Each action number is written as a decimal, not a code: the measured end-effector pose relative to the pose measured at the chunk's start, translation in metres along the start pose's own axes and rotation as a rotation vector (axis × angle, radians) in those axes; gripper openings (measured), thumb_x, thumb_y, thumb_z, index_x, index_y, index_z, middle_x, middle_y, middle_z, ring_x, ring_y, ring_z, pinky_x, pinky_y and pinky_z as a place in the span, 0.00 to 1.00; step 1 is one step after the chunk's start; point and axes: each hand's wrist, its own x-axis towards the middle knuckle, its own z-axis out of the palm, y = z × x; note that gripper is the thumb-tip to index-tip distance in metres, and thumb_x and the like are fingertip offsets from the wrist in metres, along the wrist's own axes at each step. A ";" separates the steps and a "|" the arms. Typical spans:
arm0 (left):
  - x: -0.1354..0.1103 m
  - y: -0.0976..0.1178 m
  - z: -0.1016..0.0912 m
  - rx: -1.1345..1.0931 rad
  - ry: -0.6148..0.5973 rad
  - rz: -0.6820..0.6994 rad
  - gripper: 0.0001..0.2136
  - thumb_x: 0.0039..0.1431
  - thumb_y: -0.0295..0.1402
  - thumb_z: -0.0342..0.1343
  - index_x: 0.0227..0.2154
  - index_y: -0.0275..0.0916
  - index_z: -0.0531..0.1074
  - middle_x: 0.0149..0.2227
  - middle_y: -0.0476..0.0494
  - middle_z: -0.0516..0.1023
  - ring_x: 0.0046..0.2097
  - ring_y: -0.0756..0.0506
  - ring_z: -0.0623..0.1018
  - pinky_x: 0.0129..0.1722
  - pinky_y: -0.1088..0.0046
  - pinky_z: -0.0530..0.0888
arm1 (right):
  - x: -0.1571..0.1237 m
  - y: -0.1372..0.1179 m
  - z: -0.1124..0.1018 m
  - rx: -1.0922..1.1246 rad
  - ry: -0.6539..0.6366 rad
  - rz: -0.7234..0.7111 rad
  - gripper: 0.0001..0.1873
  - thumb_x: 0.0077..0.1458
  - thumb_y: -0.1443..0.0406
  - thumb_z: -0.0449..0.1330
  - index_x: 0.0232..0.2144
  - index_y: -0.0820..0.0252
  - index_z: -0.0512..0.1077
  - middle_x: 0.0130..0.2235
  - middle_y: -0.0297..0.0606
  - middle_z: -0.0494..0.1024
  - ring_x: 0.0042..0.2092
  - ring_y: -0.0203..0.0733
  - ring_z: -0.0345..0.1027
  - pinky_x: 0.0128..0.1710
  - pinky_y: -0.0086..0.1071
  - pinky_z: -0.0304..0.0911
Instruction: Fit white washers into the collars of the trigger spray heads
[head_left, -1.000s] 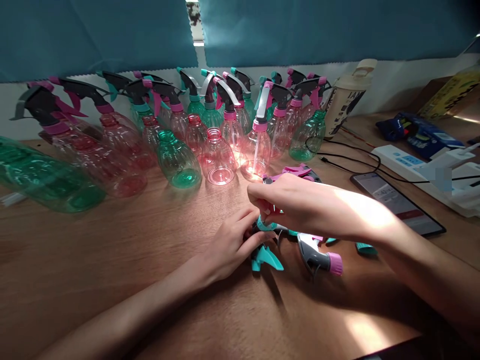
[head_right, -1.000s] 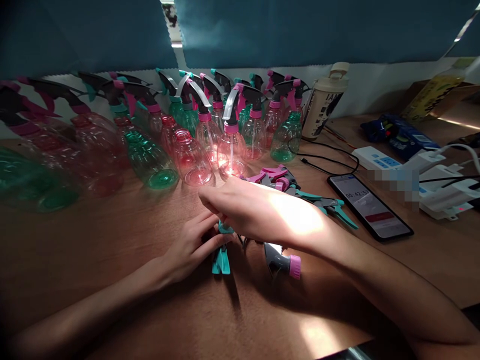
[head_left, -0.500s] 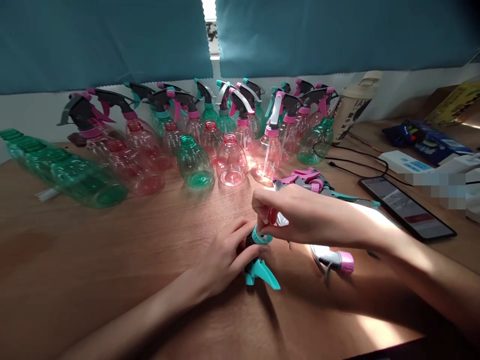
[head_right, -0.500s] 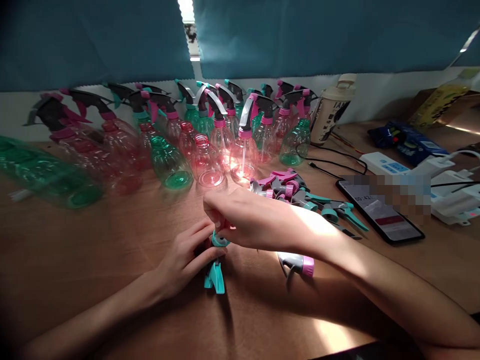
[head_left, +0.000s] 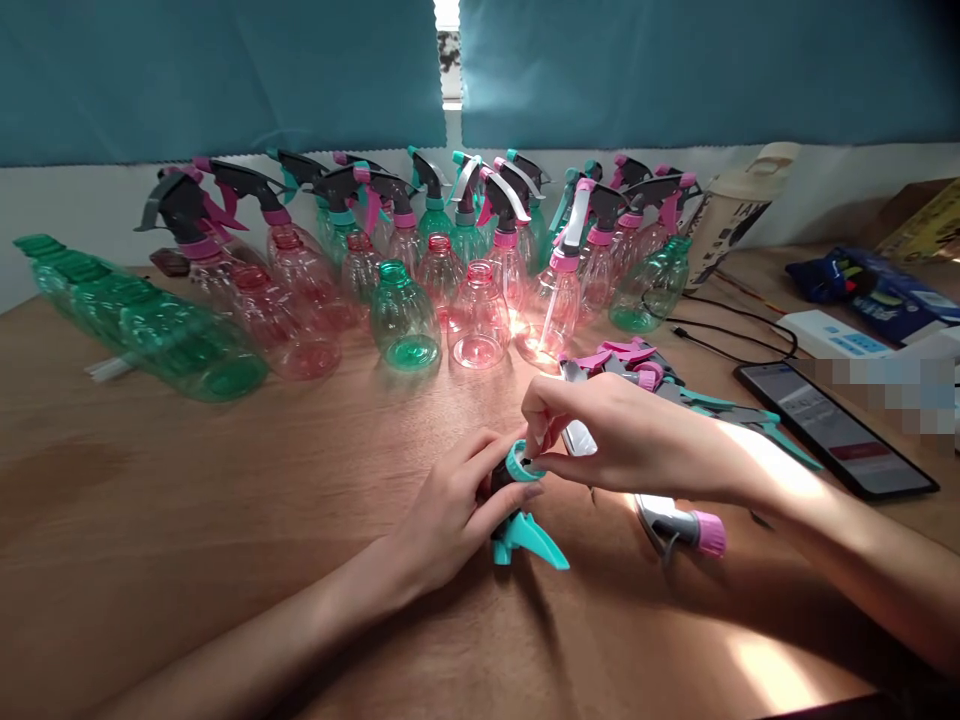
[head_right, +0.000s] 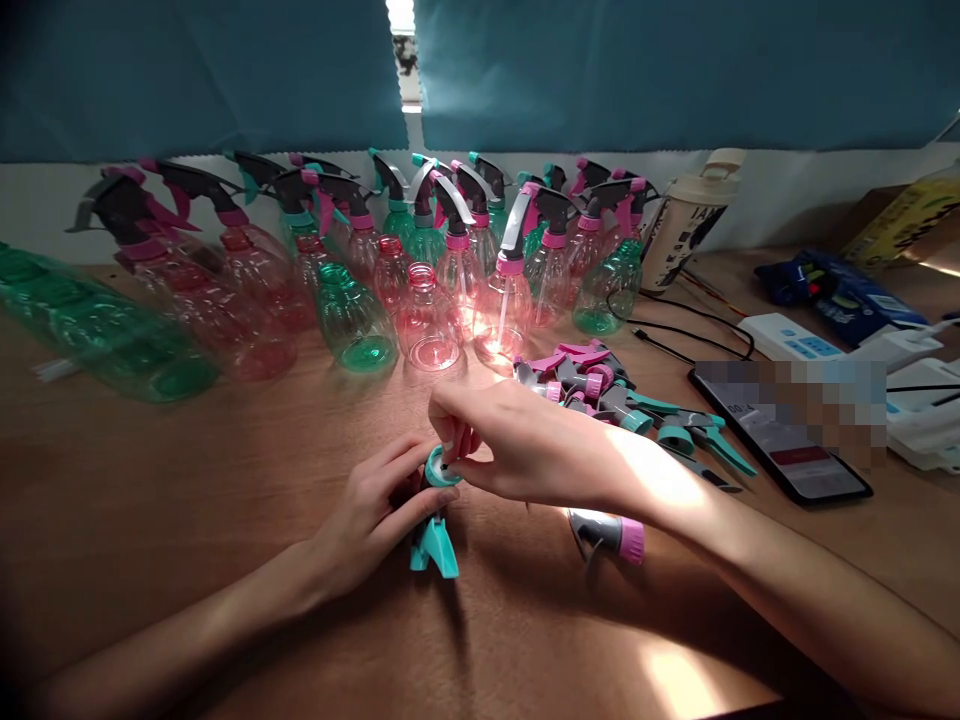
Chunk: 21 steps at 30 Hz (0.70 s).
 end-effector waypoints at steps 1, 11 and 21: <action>0.000 0.000 -0.001 0.004 -0.007 0.006 0.12 0.64 0.35 0.53 0.49 0.40 0.71 0.39 0.47 0.72 0.38 0.48 0.72 0.39 0.74 0.70 | 0.000 0.001 0.002 -0.009 0.010 -0.019 0.09 0.52 0.73 0.60 0.32 0.59 0.62 0.29 0.31 0.73 0.30 0.32 0.67 0.28 0.25 0.56; -0.001 -0.001 0.001 0.024 0.033 0.009 0.14 0.63 0.36 0.54 0.51 0.42 0.69 0.41 0.45 0.71 0.39 0.47 0.73 0.36 0.74 0.71 | -0.005 -0.001 -0.006 -0.094 -0.032 0.009 0.09 0.53 0.72 0.60 0.35 0.59 0.63 0.32 0.31 0.71 0.31 0.32 0.64 0.28 0.25 0.54; 0.000 -0.004 0.005 -0.187 0.169 -0.121 0.11 0.61 0.33 0.56 0.46 0.42 0.69 0.40 0.46 0.70 0.37 0.49 0.74 0.33 0.76 0.78 | 0.003 0.004 0.015 0.128 0.202 -0.018 0.06 0.56 0.73 0.59 0.35 0.61 0.65 0.32 0.32 0.75 0.32 0.31 0.68 0.31 0.25 0.61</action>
